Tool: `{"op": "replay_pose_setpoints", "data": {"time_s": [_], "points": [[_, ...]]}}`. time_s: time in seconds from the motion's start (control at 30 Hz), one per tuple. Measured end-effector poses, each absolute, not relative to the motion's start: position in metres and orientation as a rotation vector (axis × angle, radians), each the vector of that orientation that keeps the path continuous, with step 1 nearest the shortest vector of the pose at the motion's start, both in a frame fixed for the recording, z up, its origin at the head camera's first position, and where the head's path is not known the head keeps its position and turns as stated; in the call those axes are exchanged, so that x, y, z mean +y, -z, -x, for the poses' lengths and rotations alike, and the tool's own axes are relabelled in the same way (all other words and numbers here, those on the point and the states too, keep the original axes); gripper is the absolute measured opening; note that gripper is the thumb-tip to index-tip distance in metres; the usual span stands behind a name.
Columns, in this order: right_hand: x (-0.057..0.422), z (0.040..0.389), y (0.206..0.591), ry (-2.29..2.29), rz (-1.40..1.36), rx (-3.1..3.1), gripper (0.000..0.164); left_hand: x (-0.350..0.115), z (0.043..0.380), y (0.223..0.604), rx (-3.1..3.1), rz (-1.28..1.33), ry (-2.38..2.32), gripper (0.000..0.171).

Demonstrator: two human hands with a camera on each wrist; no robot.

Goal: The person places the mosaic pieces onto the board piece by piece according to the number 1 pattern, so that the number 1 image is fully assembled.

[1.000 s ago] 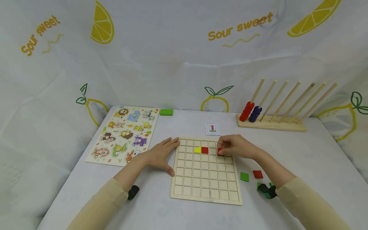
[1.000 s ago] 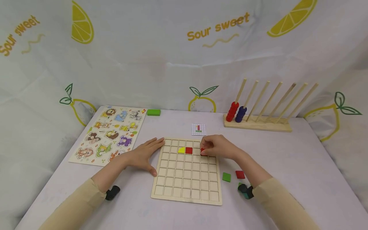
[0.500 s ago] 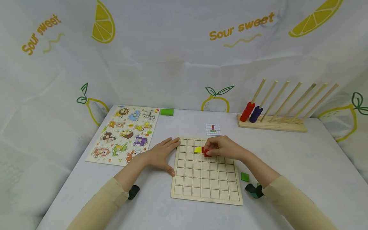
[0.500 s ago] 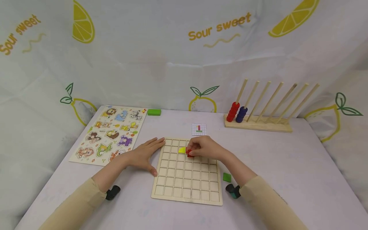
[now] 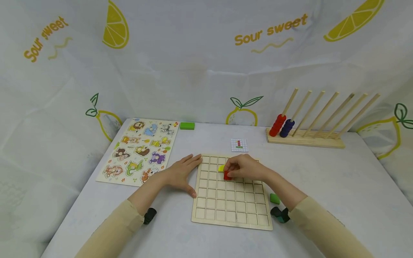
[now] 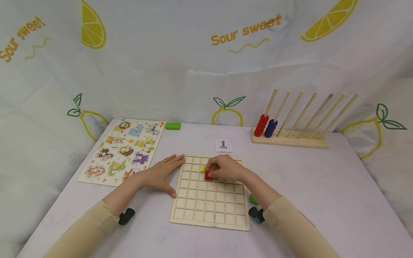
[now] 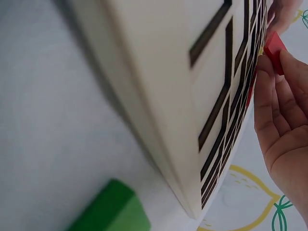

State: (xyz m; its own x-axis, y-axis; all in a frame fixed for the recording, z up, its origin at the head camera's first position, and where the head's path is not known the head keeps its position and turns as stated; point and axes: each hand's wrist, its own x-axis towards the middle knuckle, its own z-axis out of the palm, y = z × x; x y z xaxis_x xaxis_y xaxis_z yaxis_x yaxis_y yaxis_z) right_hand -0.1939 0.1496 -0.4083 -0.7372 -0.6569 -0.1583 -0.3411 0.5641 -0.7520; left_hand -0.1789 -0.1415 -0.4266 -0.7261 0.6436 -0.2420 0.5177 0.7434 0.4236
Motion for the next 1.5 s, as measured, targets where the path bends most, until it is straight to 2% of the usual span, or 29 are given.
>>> {"op": "replay_pose_setpoints", "data": {"time_s": [0.77, 1.5], "points": [[0.1503, 0.1914, 0.4022, 0.925, 0.798, 2.444, 0.004, -0.1412, 0.1765, 0.4220, 2.561, -0.889, -0.476, 0.122], [0.1503, 0.1938, 0.4083, 0.887, 0.808, 2.561, 0.008, -0.1419, 0.1790, 0.4254, 2.567, -0.914, -0.460, 0.122]]}}
